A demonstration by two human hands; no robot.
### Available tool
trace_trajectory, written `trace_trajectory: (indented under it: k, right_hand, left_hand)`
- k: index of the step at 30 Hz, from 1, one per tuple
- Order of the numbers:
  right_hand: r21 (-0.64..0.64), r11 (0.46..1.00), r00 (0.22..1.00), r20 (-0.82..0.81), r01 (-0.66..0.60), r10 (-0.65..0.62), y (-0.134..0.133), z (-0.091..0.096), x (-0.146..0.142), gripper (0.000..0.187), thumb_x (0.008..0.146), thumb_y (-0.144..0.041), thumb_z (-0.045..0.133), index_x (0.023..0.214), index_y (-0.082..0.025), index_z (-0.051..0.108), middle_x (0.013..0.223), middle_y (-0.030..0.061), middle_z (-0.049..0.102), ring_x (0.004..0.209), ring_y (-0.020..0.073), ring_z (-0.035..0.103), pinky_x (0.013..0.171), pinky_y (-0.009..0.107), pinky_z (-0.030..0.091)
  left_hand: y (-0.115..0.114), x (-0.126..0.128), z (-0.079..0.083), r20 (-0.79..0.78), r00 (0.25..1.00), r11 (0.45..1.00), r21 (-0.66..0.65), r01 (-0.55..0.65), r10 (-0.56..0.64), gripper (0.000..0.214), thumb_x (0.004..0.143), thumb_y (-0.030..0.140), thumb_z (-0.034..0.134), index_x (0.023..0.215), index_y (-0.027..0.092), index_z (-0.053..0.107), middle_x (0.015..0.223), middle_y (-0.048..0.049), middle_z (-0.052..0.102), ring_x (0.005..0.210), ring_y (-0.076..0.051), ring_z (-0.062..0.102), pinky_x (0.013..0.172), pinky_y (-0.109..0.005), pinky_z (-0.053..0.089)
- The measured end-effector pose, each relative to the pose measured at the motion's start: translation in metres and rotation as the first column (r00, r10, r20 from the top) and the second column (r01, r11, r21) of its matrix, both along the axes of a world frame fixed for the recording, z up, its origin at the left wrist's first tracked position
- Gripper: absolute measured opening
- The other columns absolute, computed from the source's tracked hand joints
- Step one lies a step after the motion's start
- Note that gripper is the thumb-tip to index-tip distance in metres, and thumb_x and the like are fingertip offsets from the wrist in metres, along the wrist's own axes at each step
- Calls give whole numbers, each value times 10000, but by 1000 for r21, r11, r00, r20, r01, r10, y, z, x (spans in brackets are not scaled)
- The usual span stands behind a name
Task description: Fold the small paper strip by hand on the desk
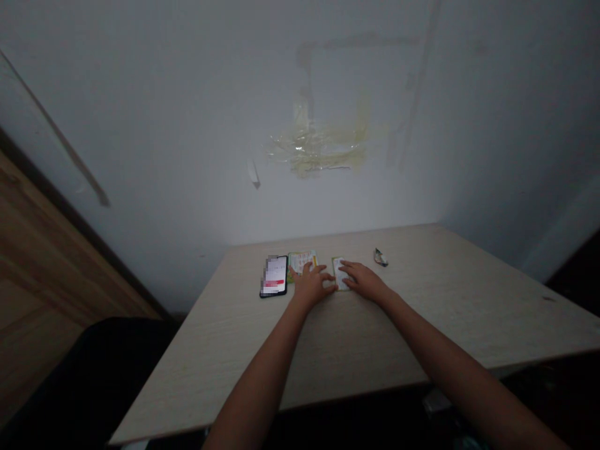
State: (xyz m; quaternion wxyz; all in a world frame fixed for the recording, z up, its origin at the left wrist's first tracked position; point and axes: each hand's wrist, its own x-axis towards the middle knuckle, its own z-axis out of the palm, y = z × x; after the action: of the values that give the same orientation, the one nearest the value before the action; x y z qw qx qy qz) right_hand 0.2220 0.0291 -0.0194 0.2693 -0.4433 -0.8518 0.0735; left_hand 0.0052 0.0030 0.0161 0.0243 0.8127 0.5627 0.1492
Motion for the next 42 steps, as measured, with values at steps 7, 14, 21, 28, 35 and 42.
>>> trace_trajectory:
  k: [7, 14, 21, 28, 35, 42]
  right_hand:
    - [-59, 997, 974, -223, 39, -51, 7, -7, 5, 203, 839, -269, 619, 1005, -178, 691, 1296, 125, 599, 1222, 242, 540, 1070, 429, 394]
    - [-97, 989, 960, -247, 115, -136, 15, -10, 5, 147, 817, -262, 643, 893, -202, 753, 1107, 101, 658, 1072, 231, 605, 1002, 407, 446]
    - [-101, 990, 974, -192, 98, -116, 12, -6, 7, 168, 798, -218, 653, 931, -191, 751, 1160, 116, 638, 1113, 241, 592, 1022, 403, 436]
    - [-142, 988, 981, -178, 57, -82, 8, 0, 10, 224, 761, -165, 674, 969, -207, 746, 1205, 108, 626, 1150, 250, 589, 1048, 420, 425]
    - [-218, 976, 988, -149, 8, -41, 9, 1, 16, 333, 723, -196, 737, 1057, -185, 726, 1302, 136, 569, 1206, 261, 562, 1084, 420, 394]
    - [-259, 964, 992, -122, -55, 24, 15, -5, 25, 465, 706, -275, 774, 1156, -200, 686, 1374, 137, 503, 1277, 262, 498, 1113, 433, 360]
  left_hand:
    - [0, 0, 5, -52, 999, 998, -57, -13, 10, 364, 784, 651, 591, 1097, 483, 668, 1480, 79, 461, 1424, -398, 219, 1001, -833, -16]
    - [0, 1, 6, -38, 999, 997, -75, -23, 20, 379, 778, 665, 584, 1094, 476, 671, 1480, 73, 460, 1425, -402, 212, 1011, -821, -12]
    - [2, 0, 5, -48, 999, 996, -90, -29, 25, 384, 767, 666, 598, 1100, 488, 666, 1484, 72, 456, 1421, -406, 219, 997, -829, -8]
    - [3, 0, 5, -46, 999, 995, -94, -26, 21, 391, 777, 670, 575, 1115, 492, 661, 1474, 68, 467, 1419, -409, 223, 1006, -824, 1]
    - [2, -1, 5, -49, 999, 995, -92, -24, 19, 379, 779, 658, 589, 1113, 493, 658, 1481, 72, 459, 1422, -401, 219, 1005, -824, -11]
    - [0, -2, 7, -36, 999, 995, -99, -18, 15, 385, 781, 661, 585, 1116, 485, 659, 1474, 62, 468, 1423, -402, 217, 1009, -821, -10]
